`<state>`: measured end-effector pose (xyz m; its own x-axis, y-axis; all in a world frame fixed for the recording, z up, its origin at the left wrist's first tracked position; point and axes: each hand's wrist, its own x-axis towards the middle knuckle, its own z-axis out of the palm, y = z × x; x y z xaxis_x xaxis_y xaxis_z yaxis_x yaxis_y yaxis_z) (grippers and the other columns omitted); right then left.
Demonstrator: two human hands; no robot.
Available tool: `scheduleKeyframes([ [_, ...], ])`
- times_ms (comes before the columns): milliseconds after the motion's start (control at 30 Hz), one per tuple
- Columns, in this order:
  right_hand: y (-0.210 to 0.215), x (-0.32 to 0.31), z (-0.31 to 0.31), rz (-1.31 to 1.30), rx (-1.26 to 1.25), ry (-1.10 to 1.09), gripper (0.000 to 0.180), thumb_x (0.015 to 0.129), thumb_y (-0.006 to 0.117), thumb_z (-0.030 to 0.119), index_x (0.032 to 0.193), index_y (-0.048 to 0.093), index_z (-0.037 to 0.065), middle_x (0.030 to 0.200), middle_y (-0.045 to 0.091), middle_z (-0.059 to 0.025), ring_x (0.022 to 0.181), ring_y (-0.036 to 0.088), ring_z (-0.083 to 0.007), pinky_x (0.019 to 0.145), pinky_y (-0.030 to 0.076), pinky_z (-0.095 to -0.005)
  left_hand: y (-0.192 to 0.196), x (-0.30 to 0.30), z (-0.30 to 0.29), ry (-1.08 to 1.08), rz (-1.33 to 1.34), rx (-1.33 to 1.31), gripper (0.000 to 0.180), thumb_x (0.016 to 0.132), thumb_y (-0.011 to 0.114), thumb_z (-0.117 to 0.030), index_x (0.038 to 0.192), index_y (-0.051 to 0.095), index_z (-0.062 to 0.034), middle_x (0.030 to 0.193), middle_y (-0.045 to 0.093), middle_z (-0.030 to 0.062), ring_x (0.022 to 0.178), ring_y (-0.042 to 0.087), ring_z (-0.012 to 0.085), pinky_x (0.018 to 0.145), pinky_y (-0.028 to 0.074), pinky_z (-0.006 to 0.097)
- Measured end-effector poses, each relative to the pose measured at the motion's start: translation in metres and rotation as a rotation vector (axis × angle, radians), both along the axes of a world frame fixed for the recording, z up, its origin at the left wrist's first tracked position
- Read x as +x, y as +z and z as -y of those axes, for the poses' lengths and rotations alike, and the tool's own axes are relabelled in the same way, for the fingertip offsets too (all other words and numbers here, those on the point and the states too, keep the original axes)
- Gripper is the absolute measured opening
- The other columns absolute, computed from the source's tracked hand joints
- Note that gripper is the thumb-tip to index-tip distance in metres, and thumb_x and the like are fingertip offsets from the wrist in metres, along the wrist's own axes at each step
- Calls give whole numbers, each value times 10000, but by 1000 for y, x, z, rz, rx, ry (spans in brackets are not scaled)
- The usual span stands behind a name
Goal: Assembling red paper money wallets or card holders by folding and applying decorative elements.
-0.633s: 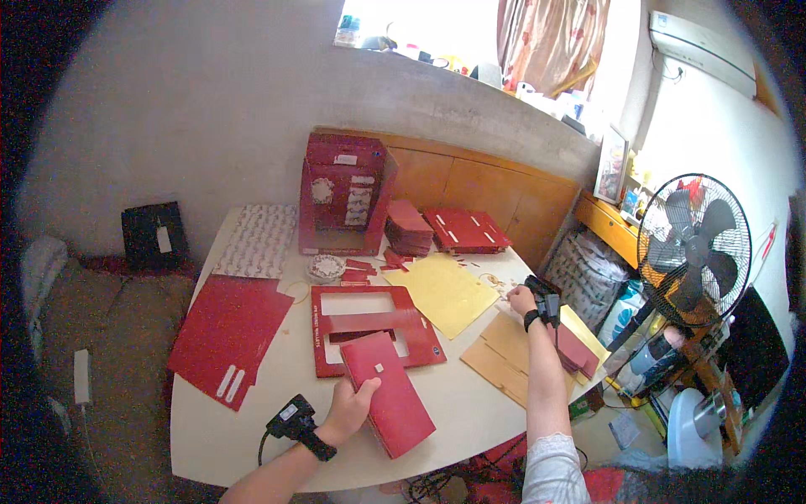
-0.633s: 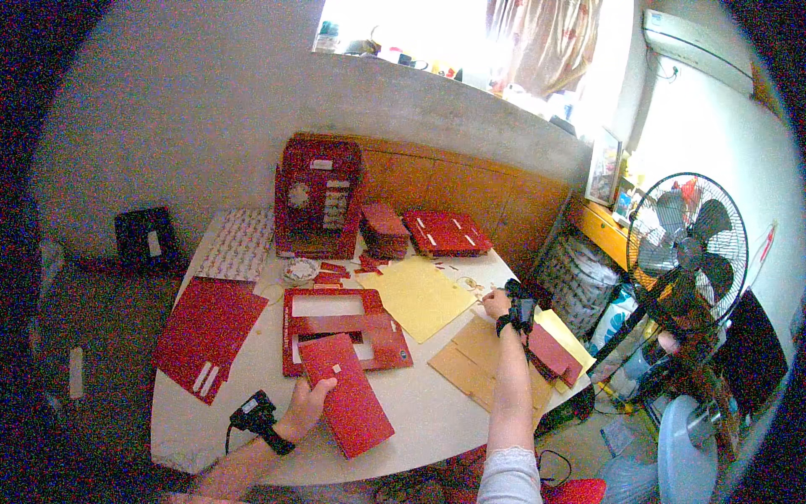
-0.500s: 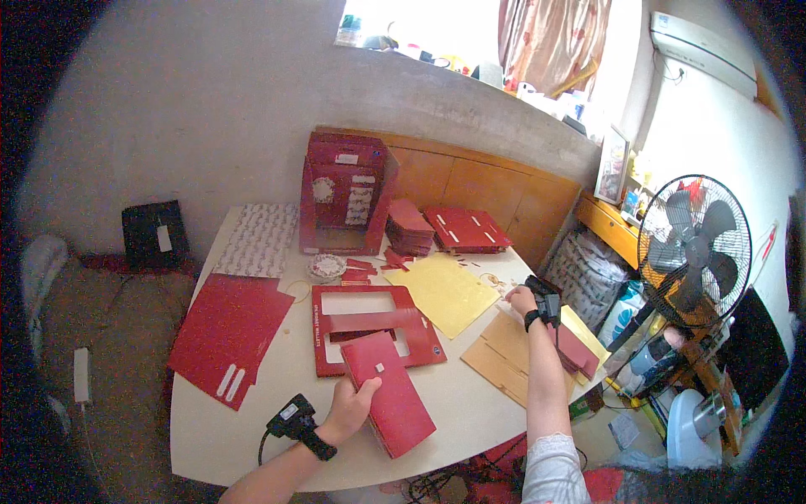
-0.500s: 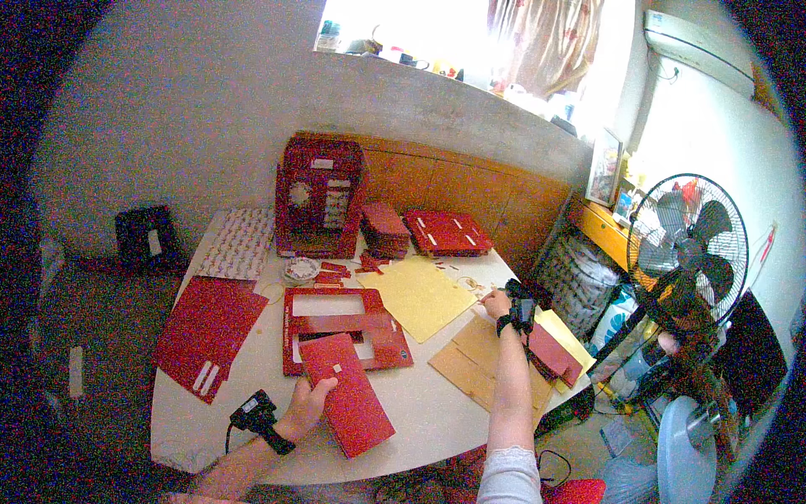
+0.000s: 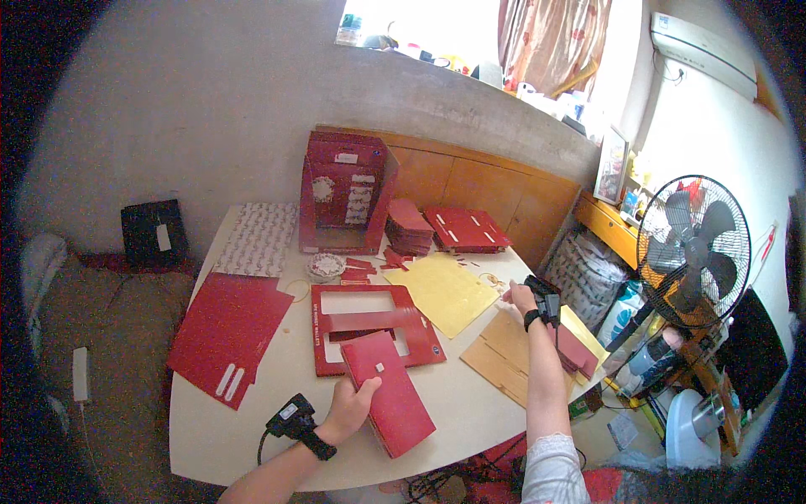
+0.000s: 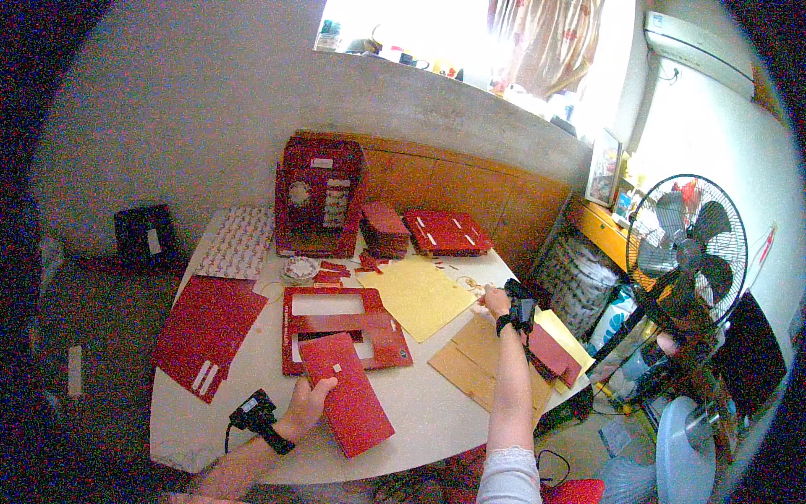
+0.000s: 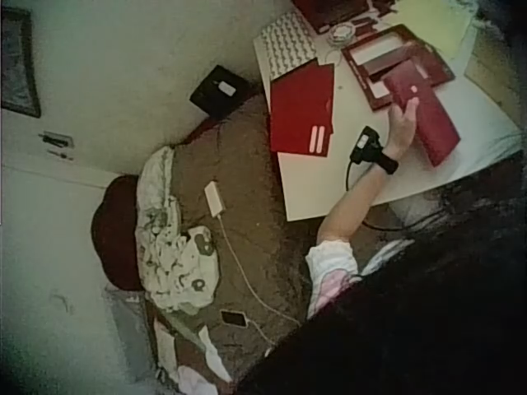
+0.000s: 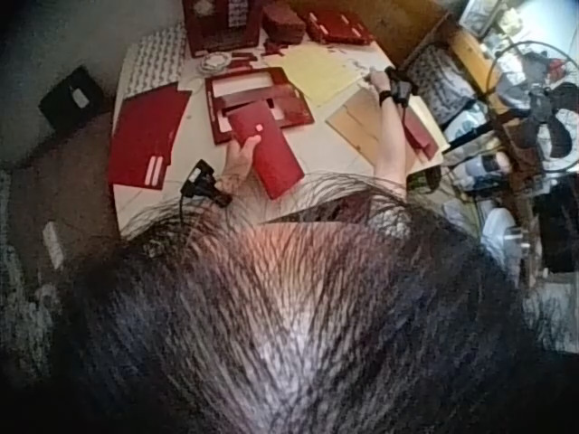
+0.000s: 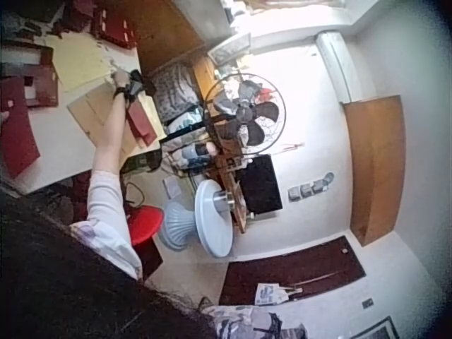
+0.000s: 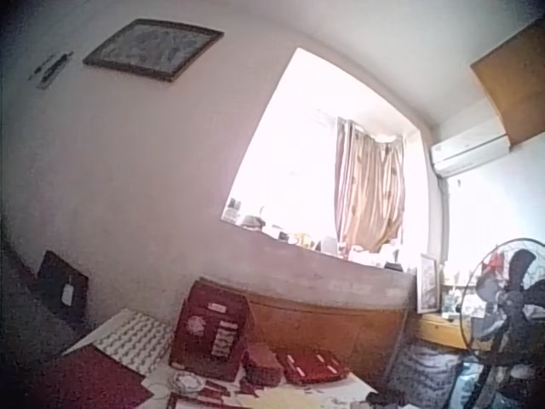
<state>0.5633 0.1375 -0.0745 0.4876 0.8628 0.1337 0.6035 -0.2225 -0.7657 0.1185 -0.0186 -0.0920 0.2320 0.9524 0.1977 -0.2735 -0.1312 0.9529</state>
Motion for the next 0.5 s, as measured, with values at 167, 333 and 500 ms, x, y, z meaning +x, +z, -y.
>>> scheduleKeyframes([
  [167,3,-23,-8,229,228,49,425,799,443,363,598,614,31,588,602,-95,550,570,-197,566,440,-314,2,-2,1,1,18,-13,188,795,479,-123,903,539,19,801,575,36,730,528,108,653,428,266],
  [333,31,-117,-15,168,381,362,212,788,550,201,803,594,-6,719,611,-105,666,573,-148,628,442,-266,14,-4,4,7,-10,-35,190,795,491,-128,904,541,19,807,573,30,720,522,96,648,428,259],
  [500,50,-239,-25,354,683,806,216,739,620,181,880,570,25,802,585,-118,748,558,-239,667,439,-320,5,-8,-6,59,75,-225,192,786,513,-142,884,556,19,831,582,35,732,532,106,654,430,264],
])
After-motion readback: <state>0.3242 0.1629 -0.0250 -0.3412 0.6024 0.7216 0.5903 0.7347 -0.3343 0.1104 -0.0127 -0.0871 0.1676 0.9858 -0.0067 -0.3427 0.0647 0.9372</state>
